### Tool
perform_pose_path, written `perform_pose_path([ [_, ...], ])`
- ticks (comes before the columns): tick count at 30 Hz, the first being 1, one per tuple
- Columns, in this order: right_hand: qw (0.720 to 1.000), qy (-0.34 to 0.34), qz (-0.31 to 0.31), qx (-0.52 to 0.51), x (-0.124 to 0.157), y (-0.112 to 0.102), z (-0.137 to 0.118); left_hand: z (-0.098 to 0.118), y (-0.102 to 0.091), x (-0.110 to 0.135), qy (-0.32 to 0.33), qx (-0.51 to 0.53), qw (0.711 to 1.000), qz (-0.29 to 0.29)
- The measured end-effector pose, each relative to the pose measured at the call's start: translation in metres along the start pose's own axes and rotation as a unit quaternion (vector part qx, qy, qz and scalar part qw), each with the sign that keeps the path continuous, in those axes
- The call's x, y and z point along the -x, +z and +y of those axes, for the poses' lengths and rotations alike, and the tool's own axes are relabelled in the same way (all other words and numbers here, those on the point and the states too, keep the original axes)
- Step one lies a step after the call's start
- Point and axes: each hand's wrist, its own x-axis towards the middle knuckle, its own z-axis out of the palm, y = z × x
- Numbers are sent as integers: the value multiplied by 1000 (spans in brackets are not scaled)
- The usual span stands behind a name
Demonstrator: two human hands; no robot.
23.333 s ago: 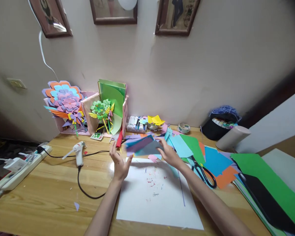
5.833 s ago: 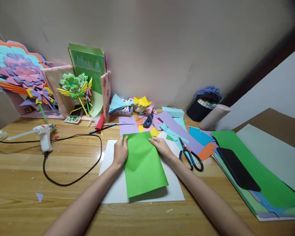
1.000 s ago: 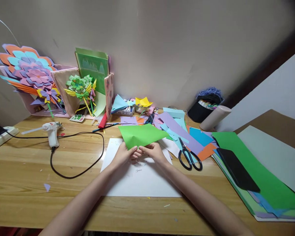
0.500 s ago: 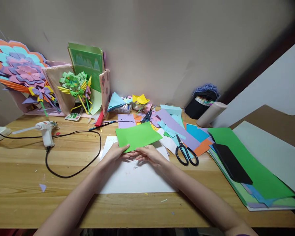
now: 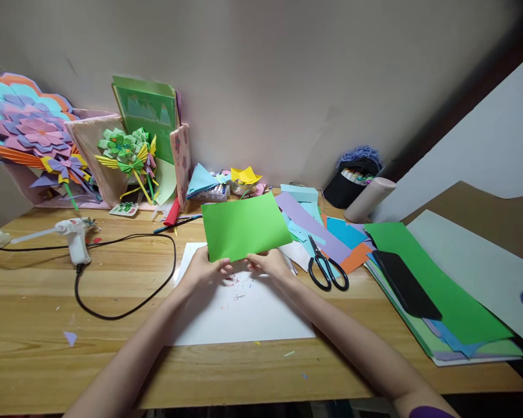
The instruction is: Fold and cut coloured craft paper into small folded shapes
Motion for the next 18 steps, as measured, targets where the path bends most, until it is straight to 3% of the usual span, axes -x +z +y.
perform_pose_path([
  [5,999,-29,24,2,-10,-30,-6,1,-14,-6,20,-8,1000,-3],
  [11,997,-53,44,35,-10,-70,-8,-1,-15,-8,7,-8,1000,-16],
  [18,984,-105,121,73,-8,-90,-11,-6,-8,-8,-15,29,999,-11],
])
